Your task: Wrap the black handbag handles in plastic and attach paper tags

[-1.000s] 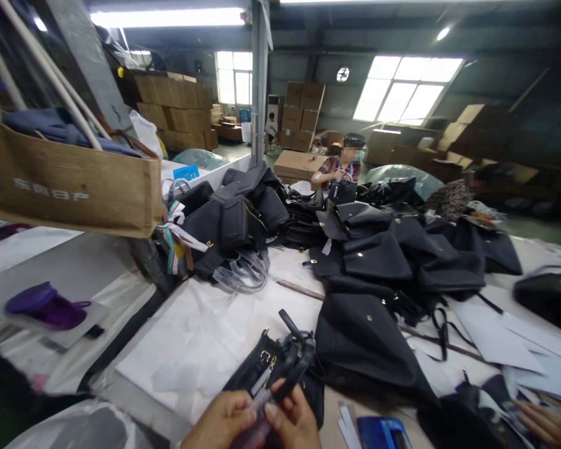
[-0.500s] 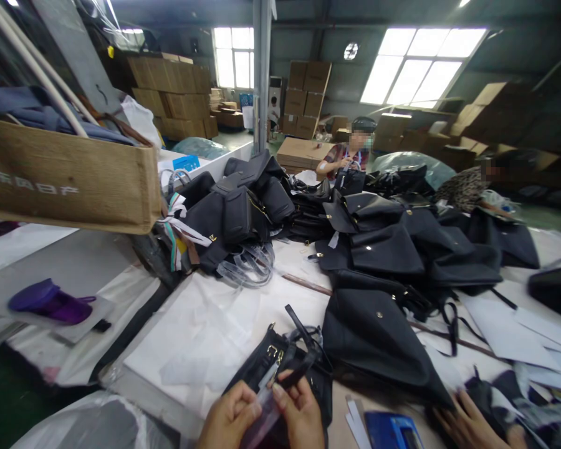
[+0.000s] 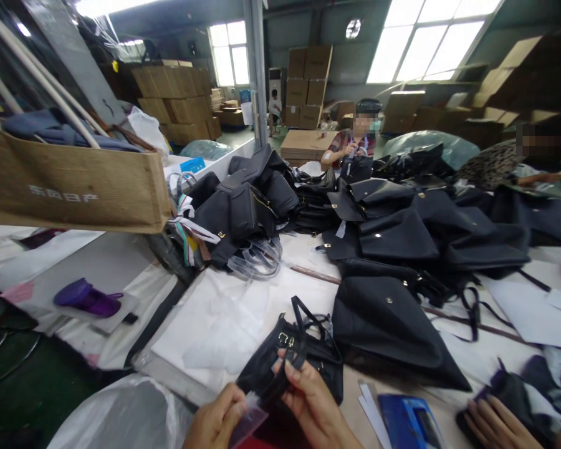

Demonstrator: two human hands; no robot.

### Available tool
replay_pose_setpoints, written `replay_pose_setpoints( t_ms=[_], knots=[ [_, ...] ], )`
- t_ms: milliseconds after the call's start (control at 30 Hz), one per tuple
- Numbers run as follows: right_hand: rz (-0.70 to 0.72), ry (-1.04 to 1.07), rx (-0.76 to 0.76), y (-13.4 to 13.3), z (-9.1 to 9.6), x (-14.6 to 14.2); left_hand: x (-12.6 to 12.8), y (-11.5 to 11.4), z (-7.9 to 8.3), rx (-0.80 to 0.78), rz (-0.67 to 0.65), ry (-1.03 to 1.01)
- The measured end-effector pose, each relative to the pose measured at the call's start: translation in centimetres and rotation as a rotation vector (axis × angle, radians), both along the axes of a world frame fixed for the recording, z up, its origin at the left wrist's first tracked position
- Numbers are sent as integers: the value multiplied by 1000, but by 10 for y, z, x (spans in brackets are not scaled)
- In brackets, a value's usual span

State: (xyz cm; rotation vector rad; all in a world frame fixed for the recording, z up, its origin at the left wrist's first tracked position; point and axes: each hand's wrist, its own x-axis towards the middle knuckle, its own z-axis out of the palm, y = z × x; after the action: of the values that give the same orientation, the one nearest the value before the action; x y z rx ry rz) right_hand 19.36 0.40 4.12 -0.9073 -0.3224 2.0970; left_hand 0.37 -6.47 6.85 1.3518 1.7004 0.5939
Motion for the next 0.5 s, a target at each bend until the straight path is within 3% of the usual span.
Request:
replay_pose_setpoints(
  t_ms=[100, 233, 367, 500],
  knots=[
    [20, -95, 54, -6, 1, 0, -2, -8, 9, -3, -5, 18],
    [-9, -220, 173, -20, -7, -12, 7, -12, 4, 60, 38, 49],
    [21, -143, 182, -33, -11, -24, 22, -8, -4, 138, 90, 57],
    [4, -23, 90, -27, 3, -11, 26, -5, 0, 126, 41, 67]
  ],
)
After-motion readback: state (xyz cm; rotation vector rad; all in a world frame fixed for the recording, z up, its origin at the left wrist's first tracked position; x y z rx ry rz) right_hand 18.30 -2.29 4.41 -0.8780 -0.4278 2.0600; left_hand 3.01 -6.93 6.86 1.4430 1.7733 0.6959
